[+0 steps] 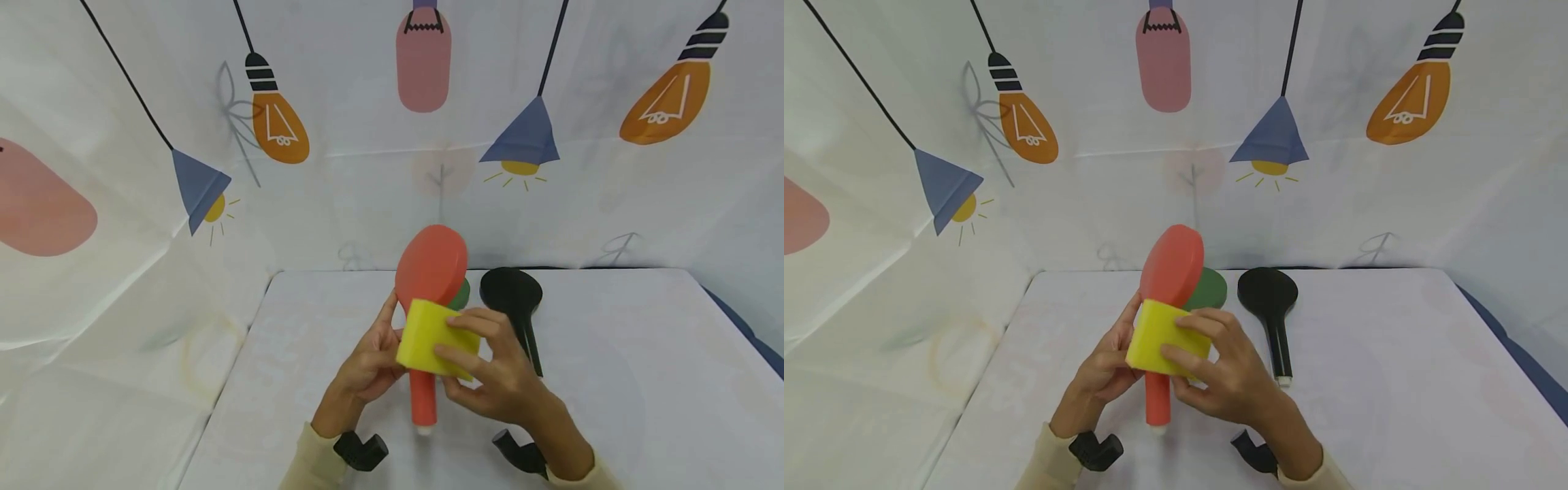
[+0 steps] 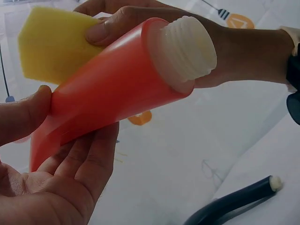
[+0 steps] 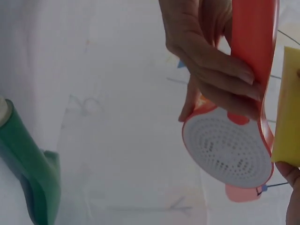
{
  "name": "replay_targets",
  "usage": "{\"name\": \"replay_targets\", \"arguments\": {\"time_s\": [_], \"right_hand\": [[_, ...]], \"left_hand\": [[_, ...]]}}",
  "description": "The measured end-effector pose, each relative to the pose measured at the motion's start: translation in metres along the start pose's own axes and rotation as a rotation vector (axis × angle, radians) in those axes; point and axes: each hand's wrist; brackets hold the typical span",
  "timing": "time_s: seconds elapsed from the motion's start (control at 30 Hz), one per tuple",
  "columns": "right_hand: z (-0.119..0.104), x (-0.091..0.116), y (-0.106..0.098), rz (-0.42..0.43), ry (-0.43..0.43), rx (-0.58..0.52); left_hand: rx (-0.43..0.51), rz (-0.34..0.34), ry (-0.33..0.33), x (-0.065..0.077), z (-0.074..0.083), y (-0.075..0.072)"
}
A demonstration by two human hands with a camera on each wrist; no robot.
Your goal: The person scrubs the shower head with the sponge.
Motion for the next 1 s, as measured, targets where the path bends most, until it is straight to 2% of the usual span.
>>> {"name": "replay_targets", "arguments": {"time_s": [0.07,0.17,0.43,0.77,1.0], "right_hand": [[-0.005,0.001,0.002,-0.068,0.003,-0.027],[-0.007,0.003,0.003,-0.102,0.014,-0.037],[-0.003,0.005,0.001,-0.118,0.072,0.028],[0.006,0.003,0.002,-0.027,0.074,0.129],[0.013,-0.001,-0.003,0.103,0.106,0.23]], "left_hand": [[-0.008,-0.009,0.017,0.0,0.001,-0.001],[-0.013,-0.02,0.027,0.0,0.002,0.0],[0.018,-0.012,0.011,-0.001,0.001,0.002],[0.018,-0.004,-0.005,-0.003,-0.003,0.002],[0.052,-0.012,-0.078,-0.006,-0.004,0.005]]}}
Point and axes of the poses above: each hand's wrist, its own x-axis away from the middle knuckle, its own y-axis out of the palm, z = x × y, and after that the axes turned 13 degrees about -y, right-handed
